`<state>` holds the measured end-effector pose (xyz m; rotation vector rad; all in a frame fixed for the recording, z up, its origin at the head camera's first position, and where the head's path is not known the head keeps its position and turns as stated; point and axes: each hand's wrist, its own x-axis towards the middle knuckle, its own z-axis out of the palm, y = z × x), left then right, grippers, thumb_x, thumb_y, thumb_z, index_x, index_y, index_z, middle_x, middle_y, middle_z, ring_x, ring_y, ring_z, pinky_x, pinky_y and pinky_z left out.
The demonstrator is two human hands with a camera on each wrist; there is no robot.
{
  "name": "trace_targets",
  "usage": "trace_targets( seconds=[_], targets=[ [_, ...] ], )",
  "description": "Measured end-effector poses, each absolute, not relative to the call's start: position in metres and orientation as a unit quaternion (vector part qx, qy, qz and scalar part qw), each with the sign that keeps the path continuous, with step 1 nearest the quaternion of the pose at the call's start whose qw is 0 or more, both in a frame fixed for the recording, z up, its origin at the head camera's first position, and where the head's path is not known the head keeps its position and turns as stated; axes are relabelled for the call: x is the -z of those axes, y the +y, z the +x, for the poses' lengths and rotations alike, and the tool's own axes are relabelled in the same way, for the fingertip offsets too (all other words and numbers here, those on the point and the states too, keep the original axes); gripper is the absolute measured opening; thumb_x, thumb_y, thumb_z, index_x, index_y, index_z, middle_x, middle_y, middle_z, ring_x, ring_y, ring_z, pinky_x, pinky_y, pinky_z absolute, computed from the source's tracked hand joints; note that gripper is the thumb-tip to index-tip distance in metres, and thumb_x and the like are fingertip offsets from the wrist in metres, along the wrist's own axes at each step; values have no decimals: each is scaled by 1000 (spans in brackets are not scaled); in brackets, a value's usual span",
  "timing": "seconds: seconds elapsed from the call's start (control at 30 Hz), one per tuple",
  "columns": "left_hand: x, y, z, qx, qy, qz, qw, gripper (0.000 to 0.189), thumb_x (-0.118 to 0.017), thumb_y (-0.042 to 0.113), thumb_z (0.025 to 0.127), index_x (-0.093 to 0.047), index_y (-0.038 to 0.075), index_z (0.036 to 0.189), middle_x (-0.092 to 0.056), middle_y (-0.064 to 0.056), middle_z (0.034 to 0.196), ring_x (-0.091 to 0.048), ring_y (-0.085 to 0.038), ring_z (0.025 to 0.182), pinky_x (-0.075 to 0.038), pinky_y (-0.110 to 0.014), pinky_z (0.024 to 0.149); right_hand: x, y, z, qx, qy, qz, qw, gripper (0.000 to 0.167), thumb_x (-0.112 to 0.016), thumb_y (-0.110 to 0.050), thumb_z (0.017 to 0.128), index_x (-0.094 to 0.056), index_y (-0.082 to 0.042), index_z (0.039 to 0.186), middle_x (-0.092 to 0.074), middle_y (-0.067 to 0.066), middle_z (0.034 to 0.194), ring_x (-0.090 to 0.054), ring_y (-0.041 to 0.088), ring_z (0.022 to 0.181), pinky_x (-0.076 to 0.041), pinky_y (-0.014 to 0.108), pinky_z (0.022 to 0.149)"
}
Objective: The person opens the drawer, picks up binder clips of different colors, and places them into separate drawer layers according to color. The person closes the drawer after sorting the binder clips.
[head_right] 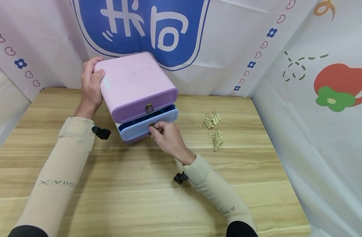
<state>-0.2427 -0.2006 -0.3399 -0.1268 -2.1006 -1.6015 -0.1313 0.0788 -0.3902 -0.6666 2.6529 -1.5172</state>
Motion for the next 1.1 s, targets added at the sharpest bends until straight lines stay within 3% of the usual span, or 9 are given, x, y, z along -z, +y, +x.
trace_targets(
  seconds=[0.17, 0.4, 0.87, 1.1],
  targets=[
    [341, -201, -243, 588, -768, -48, 248, 52, -42, 30, 102, -53, 13, 150, -47, 8, 133, -41, -5, 122, -32, -27, 109, 391, 76, -136, 484, 848, -214, 7, 26, -65, -20, 105, -75, 1, 94, -75, 8, 80, -72, 35, 71, -46, 24, 52],
    [341, -200, -243, 588, -767, -51, 251, 52, -43, 30, 101, -54, 14, 149, -48, 6, 135, -41, -5, 122, -32, -27, 109, 394, 72, -142, 476, 854, -211, 0, 27, -64, -21, 106, -77, -1, 93, -76, 8, 80, -70, 21, 67, -47, 25, 52],
    [341, -202, -245, 592, -760, -54, 262, 50, -44, 28, 100, -56, 13, 146, -49, 9, 131, -42, -4, 121, -32, -27, 109, 393, 66, -151, 485, 846, -222, 7, 27, -63, -18, 106, -76, 2, 94, -77, 19, 83, -74, 38, 72, -46, 24, 51],
    [342, -202, -244, 594, -760, -55, 257, 51, -44, 28, 101, -55, 11, 148, -48, 9, 132, -42, -5, 121, -32, -27, 109, 397, 69, -154, 470, 852, -231, 3, 22, -69, -17, 102, -75, -2, 86, -73, 13, 76, -64, 19, 62, -44, 23, 53]
  ],
)
